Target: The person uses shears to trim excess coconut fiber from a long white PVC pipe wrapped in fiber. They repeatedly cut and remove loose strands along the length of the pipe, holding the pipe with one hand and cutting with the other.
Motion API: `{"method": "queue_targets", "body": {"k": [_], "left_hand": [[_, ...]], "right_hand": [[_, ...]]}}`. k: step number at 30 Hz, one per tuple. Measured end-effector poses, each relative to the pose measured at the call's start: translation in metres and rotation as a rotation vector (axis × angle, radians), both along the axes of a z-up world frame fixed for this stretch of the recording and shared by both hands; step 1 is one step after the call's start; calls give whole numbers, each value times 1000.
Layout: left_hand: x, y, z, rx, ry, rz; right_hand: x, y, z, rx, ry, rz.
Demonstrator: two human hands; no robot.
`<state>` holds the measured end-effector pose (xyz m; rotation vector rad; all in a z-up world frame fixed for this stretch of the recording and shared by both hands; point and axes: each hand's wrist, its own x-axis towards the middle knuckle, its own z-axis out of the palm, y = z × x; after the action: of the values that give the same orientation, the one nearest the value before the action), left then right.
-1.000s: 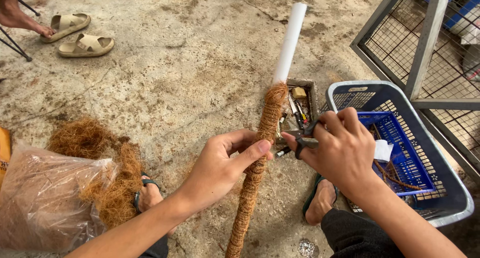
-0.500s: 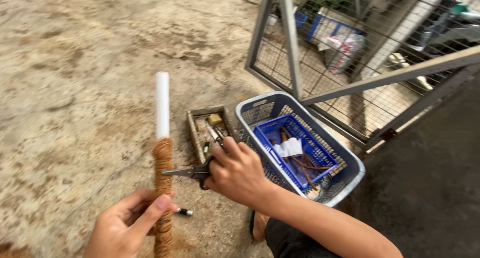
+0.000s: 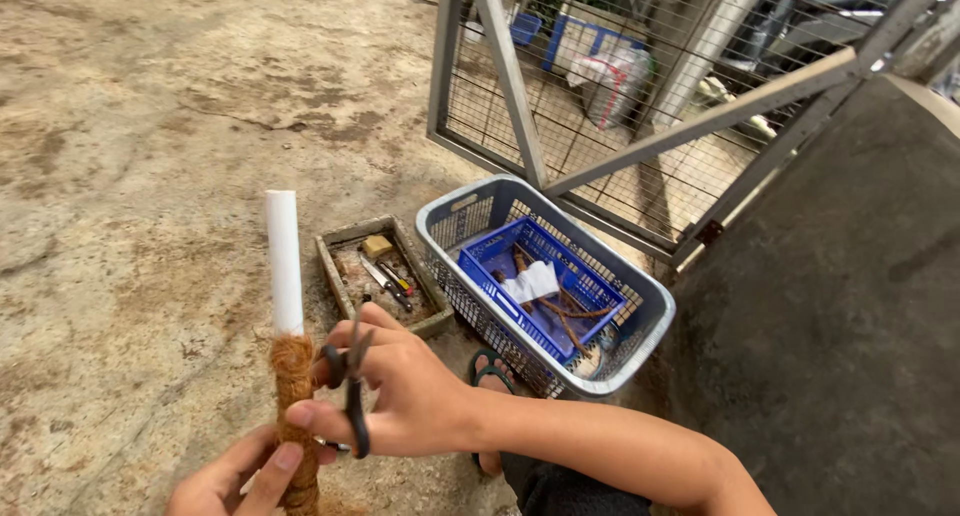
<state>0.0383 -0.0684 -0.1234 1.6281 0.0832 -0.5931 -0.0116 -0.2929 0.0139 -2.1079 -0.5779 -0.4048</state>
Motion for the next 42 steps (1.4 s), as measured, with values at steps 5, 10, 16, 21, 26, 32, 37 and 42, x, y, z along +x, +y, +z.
{"method": "queue_targets", "body": {"k": [5,10,16,21,26,32,37,42], "left_hand": [[9,8,-3,95,-46,-205],[-10,13,42,-161,-315,-234],[-24,18,114,-290,-506,-176],[-32,15,136,-189,-460,-228],[-35,12,138,-222,-568,-317],[-35,14,133,-186,-555,-349],[-29,13,129,-305,-499,-293],[-27,20,125,-169,-439,-199]], "right_hand": [[0,4,-1,58,114,48],[6,5,-4,-52,50,62],[12,8,-7,-99,-15,138],[10,8,-2,-47,309,91],[4,9,2,107,376,252],[2,2,-11,78,345,316],[15,-9,-21,-220,336,165],[28,-12,-19,-367,-15,113]]}}
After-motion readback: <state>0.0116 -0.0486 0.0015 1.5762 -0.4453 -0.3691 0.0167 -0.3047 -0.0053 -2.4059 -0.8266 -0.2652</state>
